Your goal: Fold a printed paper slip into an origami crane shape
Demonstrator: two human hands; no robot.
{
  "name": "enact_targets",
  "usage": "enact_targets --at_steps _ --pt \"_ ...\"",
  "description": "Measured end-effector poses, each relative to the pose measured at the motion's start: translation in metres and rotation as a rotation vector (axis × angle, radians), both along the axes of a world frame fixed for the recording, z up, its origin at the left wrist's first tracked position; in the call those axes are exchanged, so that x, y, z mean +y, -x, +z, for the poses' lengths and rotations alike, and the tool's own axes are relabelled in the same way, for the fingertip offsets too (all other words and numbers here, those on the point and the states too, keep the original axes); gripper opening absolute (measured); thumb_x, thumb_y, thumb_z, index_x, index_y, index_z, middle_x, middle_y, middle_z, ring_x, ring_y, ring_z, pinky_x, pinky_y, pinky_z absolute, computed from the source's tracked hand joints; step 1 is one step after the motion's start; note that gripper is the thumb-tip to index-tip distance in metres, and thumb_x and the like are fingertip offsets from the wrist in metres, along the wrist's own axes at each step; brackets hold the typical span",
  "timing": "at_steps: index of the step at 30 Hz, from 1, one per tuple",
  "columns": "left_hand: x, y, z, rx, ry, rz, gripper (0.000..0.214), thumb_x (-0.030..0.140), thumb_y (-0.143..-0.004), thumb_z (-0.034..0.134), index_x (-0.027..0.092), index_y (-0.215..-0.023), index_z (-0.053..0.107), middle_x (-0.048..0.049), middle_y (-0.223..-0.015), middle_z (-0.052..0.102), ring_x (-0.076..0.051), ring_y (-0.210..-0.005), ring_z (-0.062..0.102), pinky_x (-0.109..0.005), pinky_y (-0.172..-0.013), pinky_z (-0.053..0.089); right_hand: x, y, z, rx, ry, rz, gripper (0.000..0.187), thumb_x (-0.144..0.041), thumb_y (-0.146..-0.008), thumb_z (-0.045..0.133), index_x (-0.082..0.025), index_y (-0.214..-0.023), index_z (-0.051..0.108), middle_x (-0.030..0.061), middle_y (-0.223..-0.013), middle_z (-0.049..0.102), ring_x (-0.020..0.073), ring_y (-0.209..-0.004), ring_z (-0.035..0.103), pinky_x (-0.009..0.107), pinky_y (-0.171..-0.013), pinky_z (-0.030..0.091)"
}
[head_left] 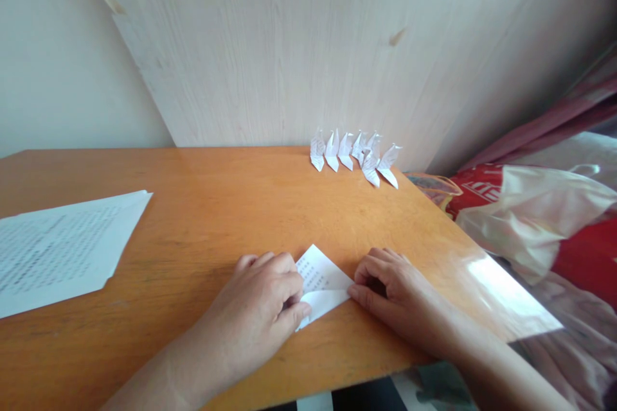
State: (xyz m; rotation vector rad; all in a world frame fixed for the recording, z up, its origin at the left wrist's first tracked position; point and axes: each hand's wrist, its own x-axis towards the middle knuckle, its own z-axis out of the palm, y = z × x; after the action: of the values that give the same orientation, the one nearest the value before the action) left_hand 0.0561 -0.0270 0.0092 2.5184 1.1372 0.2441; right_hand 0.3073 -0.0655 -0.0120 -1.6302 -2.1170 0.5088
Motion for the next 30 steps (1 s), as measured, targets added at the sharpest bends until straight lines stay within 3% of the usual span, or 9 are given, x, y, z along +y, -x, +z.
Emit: enact_targets --at_steps 9,18,30 --pt "0.0021 0.0024 0.0015 -0.038 0.092 0.004 0.029 0.03 -0.096 0.051 0.019 -0.069 0.055 0.0005 -0.088 0.057 -0.017 -0.087 0.051 -0.035 -0.083 0.032 0.0005 -0.0019 0.0007 -0.019 0.026 0.018 0.014 -0.025 -0.09 0.063 -0.022 -0.077 0.059 0.0032 -0.085 0.064 0.0182 -0.08 0.056 0.033 -0.074 0.04" --pt "-0.0009 -0.0006 -0.0006 -0.017 -0.004 -0.009 0.023 0.025 -0.09 0.056 0.018 -0.068 0.052 -0.0007 -0.085 0.055 -0.019 -0.087 0.049 -0.034 -0.079 0.033 0.0002 -0.0004 0.0017 -0.018 0.006 0.008 0.012 -0.023 -0.089 0.065 -0.022 -0.077 0.06 0.0024 -0.084 0.064 0.0174 -0.079 0.056 0.033 -0.073 0.04" --pt "-0.0022 -0.0028 0.0009 0.023 -0.009 -0.008 0.021 0.021 -0.088 0.059 0.018 -0.068 0.053 -0.0006 -0.088 0.054 -0.02 -0.088 0.048 -0.035 -0.078 0.032 -0.0002 -0.0009 -0.0015 0.001 0.002 0.004 0.011 -0.022 -0.088 0.067 -0.022 -0.078 0.06 0.0007 -0.084 0.064 0.0169 -0.08 0.056 0.032 -0.072 0.04"
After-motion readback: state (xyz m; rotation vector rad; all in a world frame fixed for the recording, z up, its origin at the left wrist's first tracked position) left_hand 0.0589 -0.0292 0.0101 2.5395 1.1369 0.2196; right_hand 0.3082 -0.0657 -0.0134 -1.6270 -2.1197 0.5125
